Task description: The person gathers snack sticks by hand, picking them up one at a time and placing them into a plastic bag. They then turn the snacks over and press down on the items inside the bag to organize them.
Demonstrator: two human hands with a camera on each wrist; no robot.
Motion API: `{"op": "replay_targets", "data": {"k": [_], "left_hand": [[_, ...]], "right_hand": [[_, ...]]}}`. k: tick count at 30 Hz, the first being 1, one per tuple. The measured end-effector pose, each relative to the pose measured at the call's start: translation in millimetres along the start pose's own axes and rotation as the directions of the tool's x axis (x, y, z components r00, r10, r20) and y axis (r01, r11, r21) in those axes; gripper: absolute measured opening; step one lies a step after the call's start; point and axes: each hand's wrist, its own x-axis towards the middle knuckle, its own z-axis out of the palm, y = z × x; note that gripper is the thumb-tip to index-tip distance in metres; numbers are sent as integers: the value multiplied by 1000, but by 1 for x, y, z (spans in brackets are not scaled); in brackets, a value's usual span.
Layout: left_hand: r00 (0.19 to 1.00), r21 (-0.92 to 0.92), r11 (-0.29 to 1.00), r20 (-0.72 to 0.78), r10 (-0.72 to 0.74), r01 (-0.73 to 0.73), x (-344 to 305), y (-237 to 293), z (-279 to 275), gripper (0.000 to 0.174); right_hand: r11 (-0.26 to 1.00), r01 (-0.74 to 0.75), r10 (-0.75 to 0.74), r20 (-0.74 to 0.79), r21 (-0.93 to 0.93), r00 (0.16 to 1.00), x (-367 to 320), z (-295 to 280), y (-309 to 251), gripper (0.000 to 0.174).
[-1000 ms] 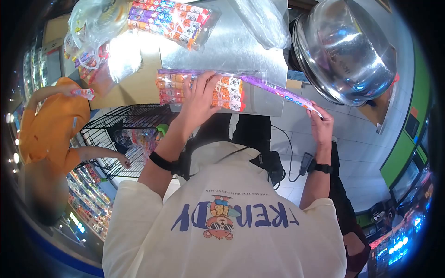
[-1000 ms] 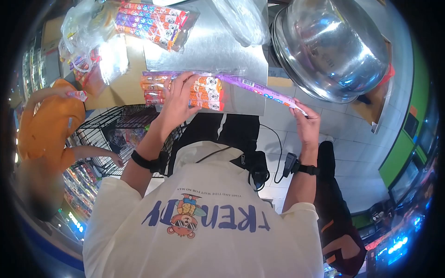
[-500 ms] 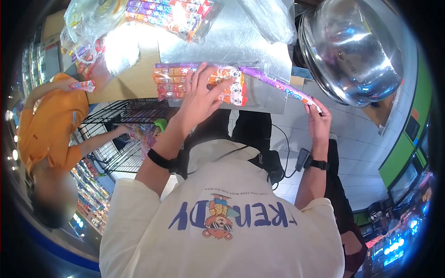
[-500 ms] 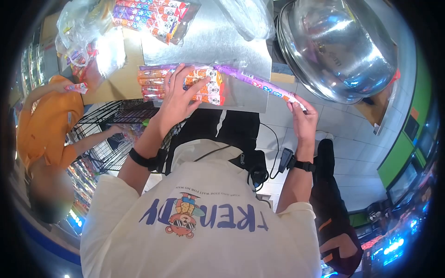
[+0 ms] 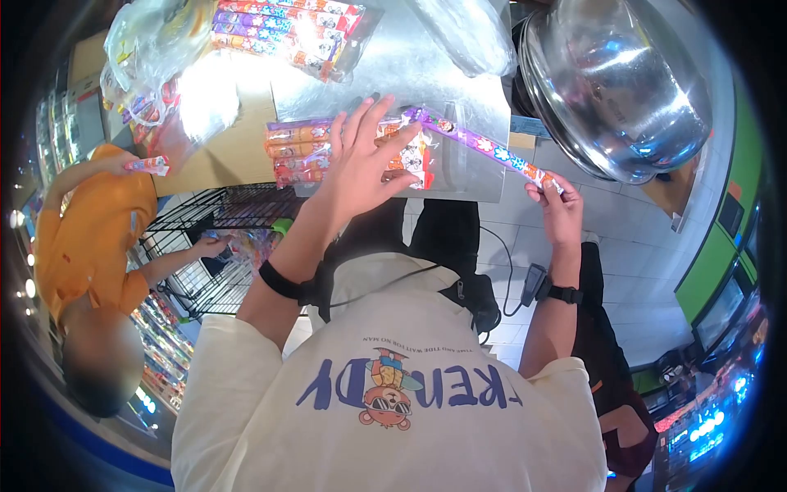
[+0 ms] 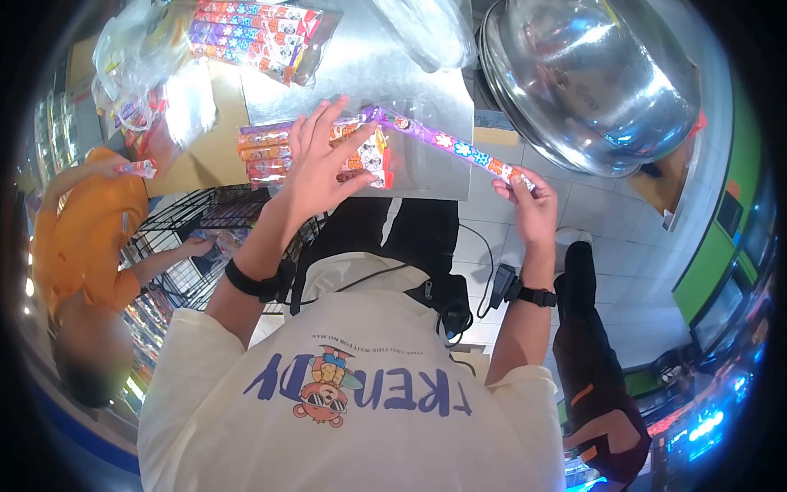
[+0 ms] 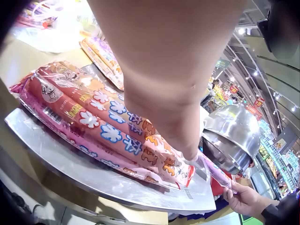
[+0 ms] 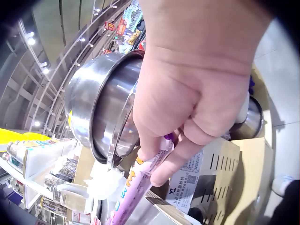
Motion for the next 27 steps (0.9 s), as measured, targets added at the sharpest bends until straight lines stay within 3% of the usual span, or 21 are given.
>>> {"op": "replay_targets", "data": {"k": [2,6,8,11,17,21,27], "left_hand": [[1000,66,997,12,29,-30,2,-1,-1,71],[999,114,993,43,29,-34,-4,-3,5,70],[993,111,994,116,14,-26,-5,-5,8,68],[992,130,991,124,26,-42,-6,-6,10,67],[988,180,981,146,42,-68,-7,-5,9,67],[992,196,977,109,59,-80,-11,-7,14,67],[995,187,977,44,95,-101,-14,-7,19,65]], "right_hand": [[992,88,-84,52,-94,995,4,1,-3,26],[980,128,-119,68,-152,991,12,-7,-9,27],[998,-27,33,117,-53,993,15,-6,-16,27],[996,-69,76,134,-56,988,18,0,-19,26],[964,98,-44,215,-246,976,22,-8,-10,25],[949,112,-42,234,-294,971,26,-12,-20,24],[969,10,51,242,-245,969,39,1,-26,27]]}}
